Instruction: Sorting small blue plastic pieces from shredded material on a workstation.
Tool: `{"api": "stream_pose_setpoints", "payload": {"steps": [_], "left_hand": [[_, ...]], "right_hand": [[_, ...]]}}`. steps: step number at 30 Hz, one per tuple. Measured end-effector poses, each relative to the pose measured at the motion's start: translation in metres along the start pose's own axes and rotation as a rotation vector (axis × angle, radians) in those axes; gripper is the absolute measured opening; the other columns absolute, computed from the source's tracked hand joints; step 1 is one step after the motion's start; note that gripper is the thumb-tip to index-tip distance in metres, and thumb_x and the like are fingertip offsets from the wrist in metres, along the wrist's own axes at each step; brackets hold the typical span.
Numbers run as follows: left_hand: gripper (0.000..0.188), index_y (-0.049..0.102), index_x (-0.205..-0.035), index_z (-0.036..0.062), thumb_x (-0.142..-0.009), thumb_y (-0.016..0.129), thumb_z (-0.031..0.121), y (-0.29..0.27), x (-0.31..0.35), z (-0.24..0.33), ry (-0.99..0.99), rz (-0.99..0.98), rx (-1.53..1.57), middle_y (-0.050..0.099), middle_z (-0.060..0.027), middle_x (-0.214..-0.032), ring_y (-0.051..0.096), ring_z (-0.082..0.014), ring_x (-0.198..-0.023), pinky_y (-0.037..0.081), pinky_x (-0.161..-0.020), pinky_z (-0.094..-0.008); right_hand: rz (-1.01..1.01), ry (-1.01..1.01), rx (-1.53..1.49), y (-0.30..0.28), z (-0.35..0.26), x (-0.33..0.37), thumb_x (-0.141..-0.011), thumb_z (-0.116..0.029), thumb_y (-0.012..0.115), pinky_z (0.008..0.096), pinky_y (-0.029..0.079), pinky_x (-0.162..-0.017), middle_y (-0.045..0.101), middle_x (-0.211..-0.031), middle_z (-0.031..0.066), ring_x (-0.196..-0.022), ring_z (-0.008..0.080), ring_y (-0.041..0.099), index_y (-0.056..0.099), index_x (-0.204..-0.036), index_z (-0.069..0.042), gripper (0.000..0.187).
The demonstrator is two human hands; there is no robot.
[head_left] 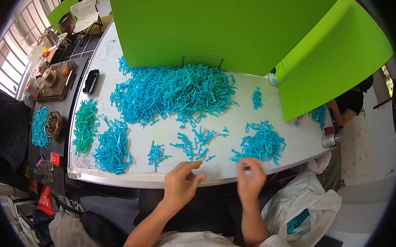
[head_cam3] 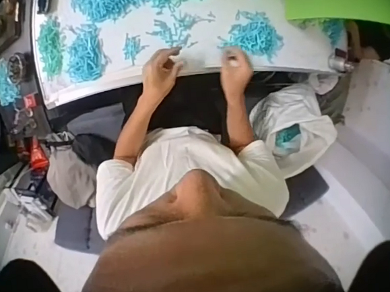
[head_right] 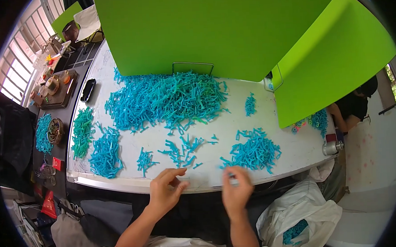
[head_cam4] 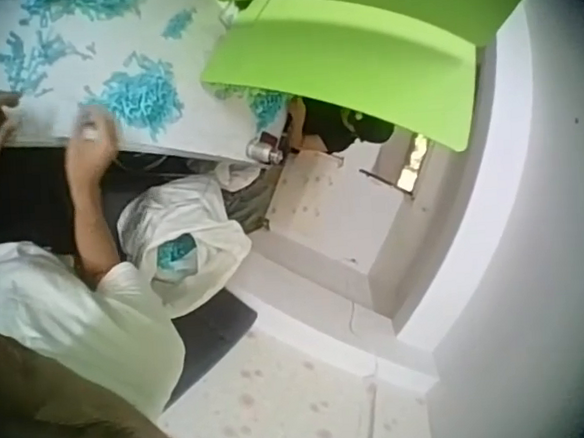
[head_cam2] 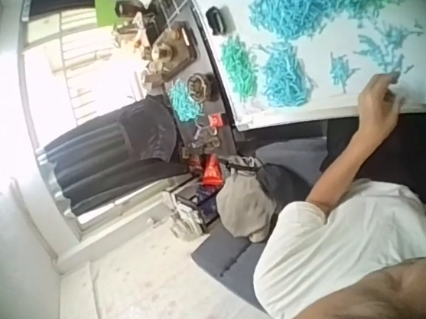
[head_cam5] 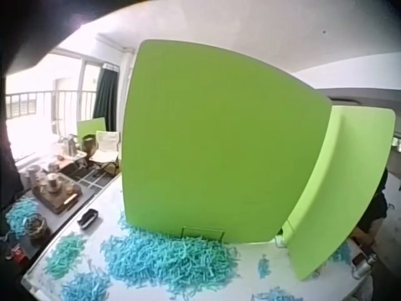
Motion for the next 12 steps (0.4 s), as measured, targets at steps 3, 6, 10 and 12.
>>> {"api": "stream_pose_setpoints", "payload": {"steps": [3, 6, 10, 12], "left_hand": [[0.023, 0.079, -0.102, 0.0069, -0.080, 0.084, 0.003, -0.010, -0.027, -0.006, 0.132, 0.128, -0.245, 0.070, -0.0097, -0.094, 0.068, -0.0250, -0.078, 0.055, -0.071, -0.0356], [0.023, 0.079, -0.099, 0.0087, -0.077, 0.083, 0.001, -0.010, -0.066, 0.000, 0.283, 0.178, -0.486, 0.067, -0.0090, -0.093, 0.066, -0.0291, -0.086, 0.055, -0.076, -0.0408], [0.020, 0.080, -0.097, 0.0119, -0.079, 0.082, 0.003, 0.007, -0.103, -0.002, 0.349, 0.035, -0.578, 0.065, -0.0083, -0.100, 0.064, -0.0313, -0.098, 0.055, -0.078, -0.0415], [0.020, 0.081, -0.097, 0.0135, -0.080, 0.081, 0.004, 0.018, -0.113, -0.007, 0.349, -0.093, -0.701, 0.065, -0.0105, -0.101, 0.064, -0.0339, -0.098, 0.055, -0.082, -0.0411]], "right_hand": [[0.135, -0.175, 0.509, -0.046, 0.011, -0.040, -0.086, -0.001, 0.079, 0.0412, 0.052, -0.086, 0.073, -0.101, 0.0122, -0.096, 0.0309, 0.064, 0.076, -0.107, -0.002, 0.021], [0.180, -0.188, 0.628, -0.056, 0.024, -0.064, -0.085, -0.003, 0.080, 0.0439, 0.051, -0.092, 0.073, -0.105, 0.0122, -0.101, 0.0329, 0.062, 0.077, -0.109, -0.003, 0.024], [0.212, -0.256, 0.623, -0.047, -0.001, -0.071, -0.084, -0.002, 0.081, 0.0437, 0.049, -0.096, 0.072, -0.110, 0.0105, -0.107, 0.0325, 0.061, 0.077, -0.110, -0.004, 0.027], [0.032, -0.286, 0.526, -0.028, -0.011, -0.077, -0.084, 0.000, 0.080, 0.0450, 0.049, -0.097, 0.070, -0.120, 0.0083, -0.113, 0.0318, 0.060, 0.078, -0.110, -0.007, 0.027]]}}
Point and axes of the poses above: each hand's wrist, its own x-axis away from the middle knuckle, its own y-axis out of the palm, z = x × y, the point moved 7 cm from there along -x, towards the middle knuckle
